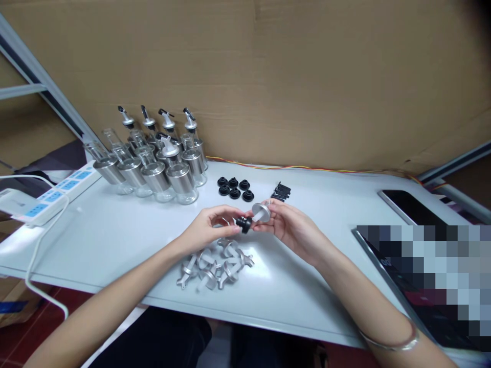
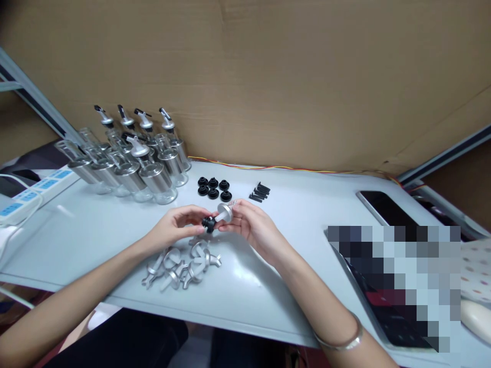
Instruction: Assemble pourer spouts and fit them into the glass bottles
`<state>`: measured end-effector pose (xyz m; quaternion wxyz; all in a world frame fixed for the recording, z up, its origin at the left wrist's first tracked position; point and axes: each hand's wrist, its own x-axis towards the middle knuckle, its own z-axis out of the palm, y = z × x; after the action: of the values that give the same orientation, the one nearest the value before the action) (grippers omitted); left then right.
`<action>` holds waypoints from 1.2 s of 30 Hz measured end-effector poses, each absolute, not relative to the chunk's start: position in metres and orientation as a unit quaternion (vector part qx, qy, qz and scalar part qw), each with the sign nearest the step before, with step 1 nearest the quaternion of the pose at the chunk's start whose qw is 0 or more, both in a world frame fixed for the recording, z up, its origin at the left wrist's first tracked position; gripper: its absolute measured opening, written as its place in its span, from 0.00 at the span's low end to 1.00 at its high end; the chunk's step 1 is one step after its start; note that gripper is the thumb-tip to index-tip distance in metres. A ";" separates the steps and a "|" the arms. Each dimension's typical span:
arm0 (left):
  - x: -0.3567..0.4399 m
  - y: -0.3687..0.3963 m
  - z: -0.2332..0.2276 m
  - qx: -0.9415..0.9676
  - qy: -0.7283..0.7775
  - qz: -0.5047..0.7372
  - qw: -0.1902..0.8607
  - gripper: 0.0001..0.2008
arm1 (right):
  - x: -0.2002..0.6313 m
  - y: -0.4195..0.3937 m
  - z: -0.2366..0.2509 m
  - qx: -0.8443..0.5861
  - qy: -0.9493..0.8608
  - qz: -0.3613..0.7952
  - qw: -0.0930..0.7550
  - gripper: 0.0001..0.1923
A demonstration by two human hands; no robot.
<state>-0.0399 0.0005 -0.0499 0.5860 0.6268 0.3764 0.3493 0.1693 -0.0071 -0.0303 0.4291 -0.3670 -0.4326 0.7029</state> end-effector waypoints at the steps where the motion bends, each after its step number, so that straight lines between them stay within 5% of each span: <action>1: -0.040 0.000 -0.049 0.627 0.378 0.351 0.583 0.16 | 0.169 -0.007 -0.030 -0.368 -0.430 0.705 0.428 0.10; 20: -0.038 0.001 -0.048 0.536 0.392 0.394 0.635 0.12 | 0.169 -0.009 -0.030 -0.412 -0.512 0.573 0.490 0.14; 36: -0.038 0.000 -0.047 0.520 0.412 0.401 0.632 0.14 | 0.169 -0.011 -0.032 -0.423 -0.647 0.491 0.401 0.11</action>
<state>-0.0379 0.0003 -0.0472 0.6320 0.5199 0.4118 0.4009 0.1686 -0.0114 -0.0324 0.4013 -0.4231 -0.6470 0.4912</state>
